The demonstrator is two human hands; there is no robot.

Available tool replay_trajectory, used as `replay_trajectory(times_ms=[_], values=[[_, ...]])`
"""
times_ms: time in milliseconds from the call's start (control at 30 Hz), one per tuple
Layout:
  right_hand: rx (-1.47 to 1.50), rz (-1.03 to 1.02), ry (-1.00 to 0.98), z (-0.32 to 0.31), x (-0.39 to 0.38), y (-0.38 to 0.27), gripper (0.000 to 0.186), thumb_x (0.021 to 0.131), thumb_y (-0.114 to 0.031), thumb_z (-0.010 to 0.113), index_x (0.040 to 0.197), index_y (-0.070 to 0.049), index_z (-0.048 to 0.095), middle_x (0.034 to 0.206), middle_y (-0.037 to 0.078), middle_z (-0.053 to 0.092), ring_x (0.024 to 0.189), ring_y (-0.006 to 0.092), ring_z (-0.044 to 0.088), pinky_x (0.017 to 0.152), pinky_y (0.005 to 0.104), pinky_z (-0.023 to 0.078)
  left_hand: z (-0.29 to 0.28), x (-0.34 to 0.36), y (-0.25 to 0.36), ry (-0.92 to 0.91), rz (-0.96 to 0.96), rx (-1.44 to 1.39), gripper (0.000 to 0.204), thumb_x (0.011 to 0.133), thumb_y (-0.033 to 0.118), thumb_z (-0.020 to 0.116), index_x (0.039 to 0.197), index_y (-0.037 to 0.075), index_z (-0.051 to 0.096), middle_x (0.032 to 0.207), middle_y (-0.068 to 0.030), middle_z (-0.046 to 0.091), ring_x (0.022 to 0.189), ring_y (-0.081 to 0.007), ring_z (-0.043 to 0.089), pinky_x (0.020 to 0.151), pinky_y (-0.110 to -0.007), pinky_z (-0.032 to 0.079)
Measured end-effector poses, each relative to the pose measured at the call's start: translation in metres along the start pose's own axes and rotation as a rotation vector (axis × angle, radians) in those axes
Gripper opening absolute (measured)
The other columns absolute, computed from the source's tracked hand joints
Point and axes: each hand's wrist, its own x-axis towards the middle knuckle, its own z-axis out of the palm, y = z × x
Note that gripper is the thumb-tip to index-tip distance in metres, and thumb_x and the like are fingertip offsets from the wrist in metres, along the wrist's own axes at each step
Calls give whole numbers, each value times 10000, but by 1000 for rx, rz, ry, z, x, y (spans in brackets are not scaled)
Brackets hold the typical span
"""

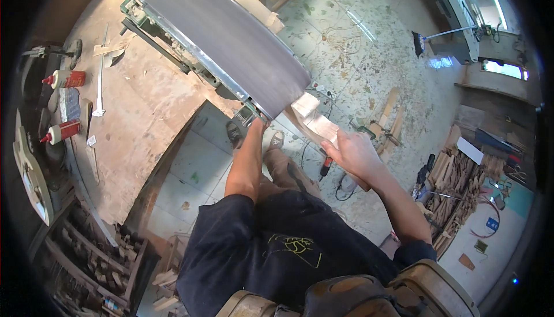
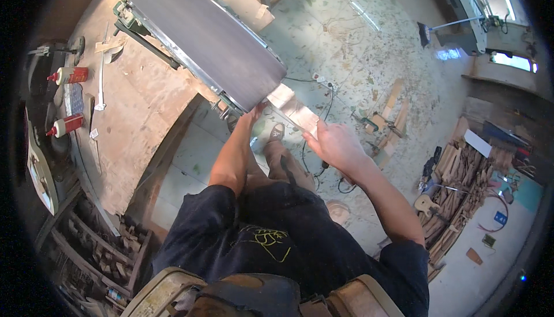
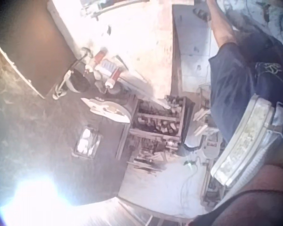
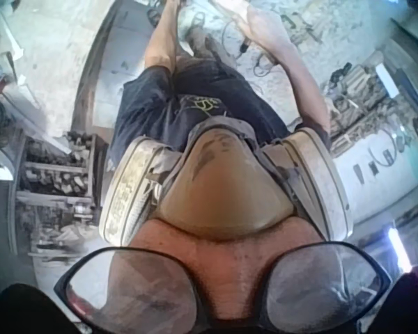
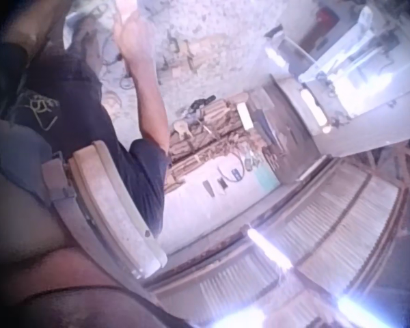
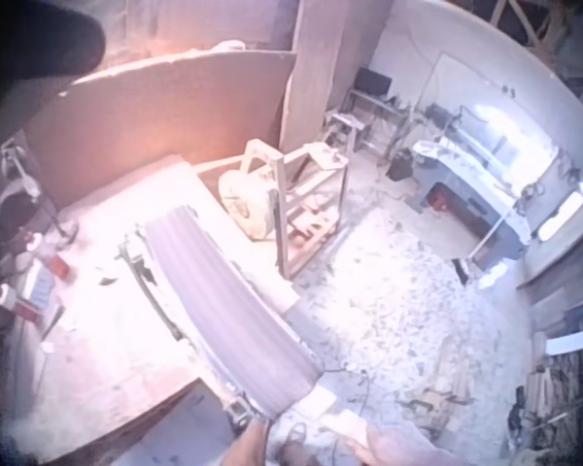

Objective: The person sands the edges and contours of a wooden guitar body using a stationary belt sander, turning the body over and repositioning it several times to reach different sections.

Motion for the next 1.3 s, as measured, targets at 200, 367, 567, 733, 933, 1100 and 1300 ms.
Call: replay_trajectory(times_ms=[200, 367, 567, 733, 933, 1100, 1300], values=[[-41, -106, -22, -2, 14, -3, 472, 979, -369, 513, 900, 90, 588, 662, 231, 637, 653, 403, 648, 637, 488, 507, -13, -2, -29, -14, -83, -46, 677, 995, 491, 456, 1513, 106, 251, 1527, -99, 314, 1342, -347, 401, 1052, -543, 413], [-23, -64, -57, -10, 26, -8, 490, 916, -373, 587, 815, 105, 617, 665, 264, 630, 672, 424, 654, 659, 505, 520, 3, -21, -47, 12, -106, 8, 764, 985, 554, 410, 1545, 83, 191, 1574, -131, 221, 1371, -395, 364, 1043, -556, 425], [-40, -162, -64, -21, 53, -11, 460, 893, -350, 609, 841, 106, 634, 666, 277, 627, 667, 424, 657, 652, 500, 526, 15, -36, -55, -6, -177, -27, 769, 963, 589, 365, 1552, 125, 193, 1554, -171, 259, 1359, -436, 369, 1007, -550, 447], [-85, -152, -236, -31, 54, -16, 333, 895, -297, 605, 874, 26, 686, 773, 244, 669, 759, 405, 672, 727, 476, 532, -7, -42, -45, 223, -258, 120, 747, 975, 554, 406, 1542, 95, 246, 1581, -206, 231, 1418, -419, 301, 1148, -554, 248], [45, 1, -186, -33, -25, 58, 410, 898, -341, 606, 950, 61, 665, 840, 279, 667, 859, 423, 664, 772, 496, 517, 49, -128, 1, 128, 792, 1174, 864, 826, 547, 670, 1479, 61, 383, 1478, -231, 421, 1375, -369, 405, 1135, -454, 311], [31, -103, -166, -66, -86, 77, 463, 907, -406, 608, 977, 50, 639, 763, 276, 632, 790, 446, 638, 738, 516, 488, 156, -191, 29, -411, 835, 1295, 714, 762, 509, 761, 1254, 19, 594, 1216, -216, 622, 1133, -379, 596, 968, -437, 455], [7, -58, -8, -119, -152, 89, 413, 875, -335, 653, 1085, 20, 642, 968, 270, 659, 949, 406, 637, 874, 469, 498, 208, -216, 5, -449, 867, 1107, 626, 755, 517, 782, 1075, -7, 657, 965, -170, 686, 872, -334, 671, 788, -401, 515]])
